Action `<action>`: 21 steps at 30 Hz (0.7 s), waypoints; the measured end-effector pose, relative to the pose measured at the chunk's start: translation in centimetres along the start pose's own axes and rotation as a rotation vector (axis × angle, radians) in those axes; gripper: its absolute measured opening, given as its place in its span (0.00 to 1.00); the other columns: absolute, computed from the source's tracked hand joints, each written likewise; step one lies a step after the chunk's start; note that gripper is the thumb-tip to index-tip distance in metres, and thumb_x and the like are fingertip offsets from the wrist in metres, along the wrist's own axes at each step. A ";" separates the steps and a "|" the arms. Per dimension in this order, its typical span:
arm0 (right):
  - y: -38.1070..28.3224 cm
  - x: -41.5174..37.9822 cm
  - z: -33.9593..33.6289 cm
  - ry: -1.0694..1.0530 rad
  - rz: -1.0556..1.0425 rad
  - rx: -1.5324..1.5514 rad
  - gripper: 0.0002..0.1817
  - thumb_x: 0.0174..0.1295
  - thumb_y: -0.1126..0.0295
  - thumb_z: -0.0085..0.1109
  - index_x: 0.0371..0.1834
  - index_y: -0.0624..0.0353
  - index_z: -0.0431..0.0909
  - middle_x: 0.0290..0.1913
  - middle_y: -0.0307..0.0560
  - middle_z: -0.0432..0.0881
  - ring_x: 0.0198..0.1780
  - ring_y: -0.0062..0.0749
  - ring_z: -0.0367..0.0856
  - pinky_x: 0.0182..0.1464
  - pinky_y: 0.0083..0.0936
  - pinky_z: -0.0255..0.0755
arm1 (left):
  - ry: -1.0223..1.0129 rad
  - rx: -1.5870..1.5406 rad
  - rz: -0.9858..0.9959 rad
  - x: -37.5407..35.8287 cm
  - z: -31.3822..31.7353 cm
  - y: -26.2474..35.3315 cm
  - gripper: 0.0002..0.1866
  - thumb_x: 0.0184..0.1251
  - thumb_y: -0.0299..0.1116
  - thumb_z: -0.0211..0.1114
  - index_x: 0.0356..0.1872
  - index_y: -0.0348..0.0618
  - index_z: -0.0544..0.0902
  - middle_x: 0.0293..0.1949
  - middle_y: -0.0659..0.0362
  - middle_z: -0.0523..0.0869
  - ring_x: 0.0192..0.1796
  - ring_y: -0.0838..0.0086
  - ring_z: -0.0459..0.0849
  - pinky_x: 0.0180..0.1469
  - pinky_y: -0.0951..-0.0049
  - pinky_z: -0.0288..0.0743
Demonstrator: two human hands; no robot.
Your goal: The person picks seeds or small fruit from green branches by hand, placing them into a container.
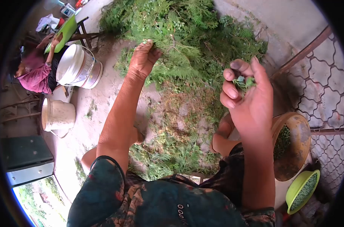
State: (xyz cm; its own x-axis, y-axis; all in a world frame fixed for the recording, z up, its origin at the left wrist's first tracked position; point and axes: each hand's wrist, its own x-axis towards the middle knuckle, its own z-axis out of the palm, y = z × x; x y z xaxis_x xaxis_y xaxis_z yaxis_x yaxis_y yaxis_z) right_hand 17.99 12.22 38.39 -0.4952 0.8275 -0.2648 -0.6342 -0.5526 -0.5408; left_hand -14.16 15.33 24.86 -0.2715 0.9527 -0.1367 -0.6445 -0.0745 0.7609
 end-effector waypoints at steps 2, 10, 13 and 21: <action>0.2 0.2 0.1 -0.011 0.004 0.031 0.14 0.64 0.57 0.52 0.33 0.57 0.70 0.27 0.41 0.71 0.20 0.21 0.64 0.20 0.19 0.57 | -0.005 0.022 0.029 -0.7 2.0 1.0 0.03 0.65 0.30 0.58 0.38 0.45 0.75 0.33 0.61 0.81 0.39 0.69 0.82 0.47 0.64 0.78; 1.9 0.3 1.1 -0.039 0.005 -0.141 0.06 0.61 0.68 0.58 0.37 0.55 0.72 0.24 0.37 0.72 0.17 0.17 0.64 0.14 0.16 0.55 | -0.056 0.660 0.084 -10.2 12.7 4.4 0.12 0.64 0.39 0.62 0.33 0.40 0.79 0.25 0.61 0.80 0.31 0.75 0.78 0.39 0.75 0.72; 2.6 -0.1 1.8 -0.159 -0.199 -0.352 0.06 0.62 0.70 0.57 0.41 0.56 0.74 0.25 0.35 0.71 0.18 0.15 0.63 0.17 0.14 0.57 | -0.054 0.756 0.078 -13.0 13.7 2.9 0.11 0.64 0.36 0.62 0.27 0.39 0.79 0.22 0.61 0.80 0.26 0.80 0.75 0.31 0.77 0.69; 5.5 0.0 2.3 -0.175 -0.492 -0.919 0.10 0.56 0.78 0.60 0.41 0.63 0.74 0.25 0.35 0.74 0.26 0.13 0.68 0.26 0.15 0.65 | -0.070 1.127 0.134 -17.0 14.2 1.5 0.05 0.58 0.18 0.53 0.31 0.37 0.77 0.20 0.70 0.70 0.25 0.88 0.66 0.24 0.81 0.62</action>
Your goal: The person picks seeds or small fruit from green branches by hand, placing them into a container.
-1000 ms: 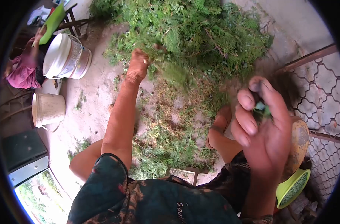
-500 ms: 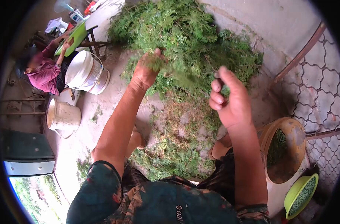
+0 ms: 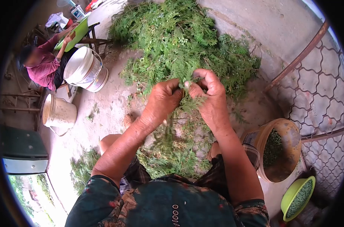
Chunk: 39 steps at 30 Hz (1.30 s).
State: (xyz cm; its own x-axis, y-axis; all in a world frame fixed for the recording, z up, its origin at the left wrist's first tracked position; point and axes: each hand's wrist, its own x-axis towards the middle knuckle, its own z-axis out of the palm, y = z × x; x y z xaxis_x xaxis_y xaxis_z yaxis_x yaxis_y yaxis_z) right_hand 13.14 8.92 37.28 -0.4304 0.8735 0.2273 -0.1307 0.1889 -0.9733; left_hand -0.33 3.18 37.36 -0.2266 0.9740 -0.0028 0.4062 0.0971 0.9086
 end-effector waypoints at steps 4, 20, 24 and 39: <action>1.5 0.2 0.1 0.013 0.006 -0.146 0.12 0.56 0.77 0.60 0.44 0.63 0.74 0.23 0.35 0.74 0.24 0.14 0.68 0.25 0.17 0.65 | -0.079 0.000 0.061 -0.5 -0.4 0.2 0.16 0.60 0.21 0.53 0.51 0.38 0.76 0.25 0.69 0.75 0.29 0.88 0.69 0.30 0.80 0.65; 1.5 1.4 -0.3 0.056 -0.015 -0.071 0.05 0.58 0.76 0.60 0.37 0.63 0.76 0.29 0.35 0.76 0.30 0.13 0.70 0.30 0.12 0.66 | -0.047 -0.759 -0.084 0.4 -0.9 -2.0 0.05 0.66 0.27 0.59 0.39 0.39 0.79 0.33 0.67 0.83 0.36 0.85 0.76 0.42 0.82 0.71; 0.9 1.5 0.1 -0.015 0.019 -0.037 0.08 0.57 0.77 0.60 0.40 0.63 0.76 0.28 0.34 0.76 0.29 0.13 0.70 0.29 0.13 0.66 | -0.089 -0.627 -0.027 0.6 -1.6 -2.5 0.04 0.65 0.27 0.60 0.38 0.40 0.81 0.30 0.69 0.82 0.33 0.87 0.73 0.38 0.83 0.69; 1.4 0.6 0.8 -0.020 -0.176 -0.419 0.11 0.52 0.81 0.59 0.41 0.66 0.76 0.31 0.52 0.80 0.25 0.22 0.75 0.28 0.20 0.70 | -0.015 -0.375 -0.121 0.3 -1.7 -1.3 0.14 0.63 0.27 0.61 0.19 0.46 0.69 0.20 0.73 0.69 0.27 0.90 0.66 0.29 0.83 0.62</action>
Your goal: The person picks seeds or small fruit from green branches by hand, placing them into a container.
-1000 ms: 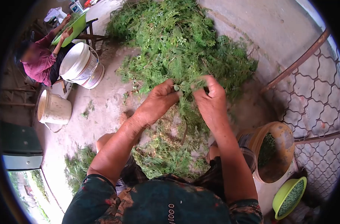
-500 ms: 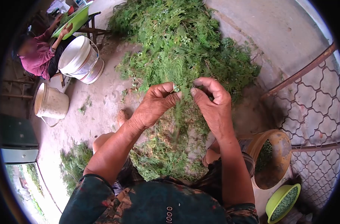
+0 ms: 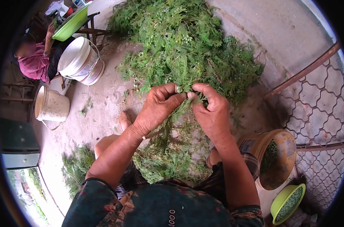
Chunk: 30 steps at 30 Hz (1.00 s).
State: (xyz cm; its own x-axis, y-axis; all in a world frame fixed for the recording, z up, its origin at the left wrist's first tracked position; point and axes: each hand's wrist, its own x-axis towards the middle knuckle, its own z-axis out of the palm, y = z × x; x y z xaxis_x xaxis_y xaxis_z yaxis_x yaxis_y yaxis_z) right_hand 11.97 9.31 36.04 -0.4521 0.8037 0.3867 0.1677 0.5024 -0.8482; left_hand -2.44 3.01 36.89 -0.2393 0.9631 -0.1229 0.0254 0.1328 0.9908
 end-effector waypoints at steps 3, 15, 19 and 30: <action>-0.3 0.1 0.2 0.022 0.027 0.108 0.08 0.55 0.80 0.58 0.39 0.66 0.75 0.29 0.47 0.79 0.22 0.20 0.72 0.25 0.18 0.66 | 0.002 -0.176 0.038 0.1 0.2 -0.5 0.06 0.63 0.28 0.62 0.26 0.43 0.75 0.21 0.71 0.74 0.28 0.89 0.72 0.31 0.83 0.67; -0.7 0.5 -1.9 -0.156 0.574 1.259 0.09 0.62 0.67 0.47 0.42 0.58 0.70 0.24 0.41 0.71 0.15 0.14 0.58 0.17 0.13 0.54 | -0.062 -0.650 -0.086 0.6 -0.8 -2.0 0.07 0.63 0.32 0.61 0.33 0.41 0.74 0.22 0.62 0.75 0.24 0.74 0.75 0.31 0.71 0.71; -1.2 0.9 -2.6 -0.067 0.559 1.369 0.08 0.62 0.66 0.51 0.39 0.58 0.71 0.24 0.40 0.71 0.15 0.15 0.58 0.15 0.14 0.53 | -0.013 -0.516 -0.110 0.0 -0.3 -0.3 0.06 0.62 0.29 0.62 0.35 0.40 0.75 0.25 0.60 0.79 0.27 0.73 0.78 0.32 0.73 0.72; 0.5 0.0 -0.2 -0.062 -0.029 0.179 0.15 0.51 0.82 0.61 0.44 0.65 0.75 0.38 0.51 0.82 0.35 0.25 0.81 0.37 0.20 0.73 | -0.087 -0.156 -0.028 -0.5 0.4 1.7 0.08 0.62 0.25 0.60 0.23 0.47 0.75 0.21 0.76 0.68 0.26 0.92 0.61 0.27 0.85 0.56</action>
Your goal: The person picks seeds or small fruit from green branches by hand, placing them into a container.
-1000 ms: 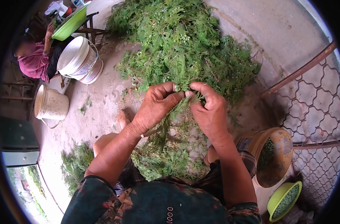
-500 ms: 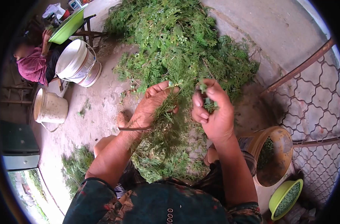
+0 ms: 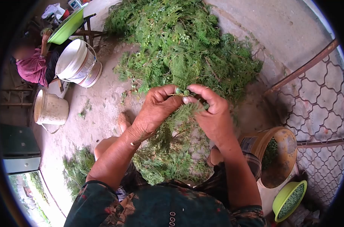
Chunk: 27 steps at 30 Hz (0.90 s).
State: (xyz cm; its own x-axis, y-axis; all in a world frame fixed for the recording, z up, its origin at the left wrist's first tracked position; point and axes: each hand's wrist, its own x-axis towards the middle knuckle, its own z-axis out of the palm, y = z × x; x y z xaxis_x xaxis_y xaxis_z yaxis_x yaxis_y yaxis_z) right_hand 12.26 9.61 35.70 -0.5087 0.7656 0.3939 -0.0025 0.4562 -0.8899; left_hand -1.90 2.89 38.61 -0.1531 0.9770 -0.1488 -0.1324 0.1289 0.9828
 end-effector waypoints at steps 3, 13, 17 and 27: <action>0.7 -0.2 0.0 0.009 -0.106 -0.081 0.19 0.47 0.86 0.60 0.44 0.65 0.75 0.39 0.54 0.82 0.37 0.29 0.83 0.38 0.22 0.74 | 0.043 0.002 0.009 0.1 0.3 -0.3 0.10 0.61 0.24 0.59 0.22 0.47 0.73 0.20 0.76 0.66 0.25 0.92 0.60 0.26 0.85 0.54; -2.1 1.2 -4.2 0.181 0.496 1.101 0.11 0.63 0.59 0.51 0.39 0.54 0.72 0.25 0.38 0.73 0.13 0.12 0.60 0.12 0.11 0.54 | 0.081 0.045 0.037 0.3 -0.1 -1.9 0.11 0.65 0.27 0.60 0.22 0.39 0.74 0.19 0.74 0.68 0.24 0.92 0.62 0.23 0.82 0.57; -1.8 0.7 -3.3 -0.009 0.557 0.900 0.18 0.64 0.50 0.51 0.36 0.56 0.71 0.27 0.39 0.73 0.13 0.12 0.58 0.13 0.10 0.51 | 0.097 0.244 0.041 0.4 -0.1 -2.6 0.13 0.64 0.29 0.61 0.20 0.39 0.72 0.17 0.72 0.66 0.22 0.90 0.61 0.21 0.80 0.56; -1.8 0.7 -2.4 -0.140 0.758 1.049 0.16 0.68 0.57 0.44 0.47 0.58 0.70 0.26 0.44 0.70 0.15 0.15 0.56 0.17 0.11 0.50 | 0.178 0.168 0.066 1.3 -1.4 -4.1 0.07 0.66 0.31 0.61 0.29 0.41 0.76 0.25 0.71 0.74 0.29 0.90 0.66 0.30 0.85 0.60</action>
State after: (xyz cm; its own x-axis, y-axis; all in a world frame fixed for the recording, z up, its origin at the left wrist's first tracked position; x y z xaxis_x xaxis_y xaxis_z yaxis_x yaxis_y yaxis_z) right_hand 13.99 10.39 38.13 -0.7649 0.5920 -0.2539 -0.3116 -0.6850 -0.6585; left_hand -2.98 3.41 34.25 -0.3283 0.9407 -0.0856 0.0461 0.1064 0.9933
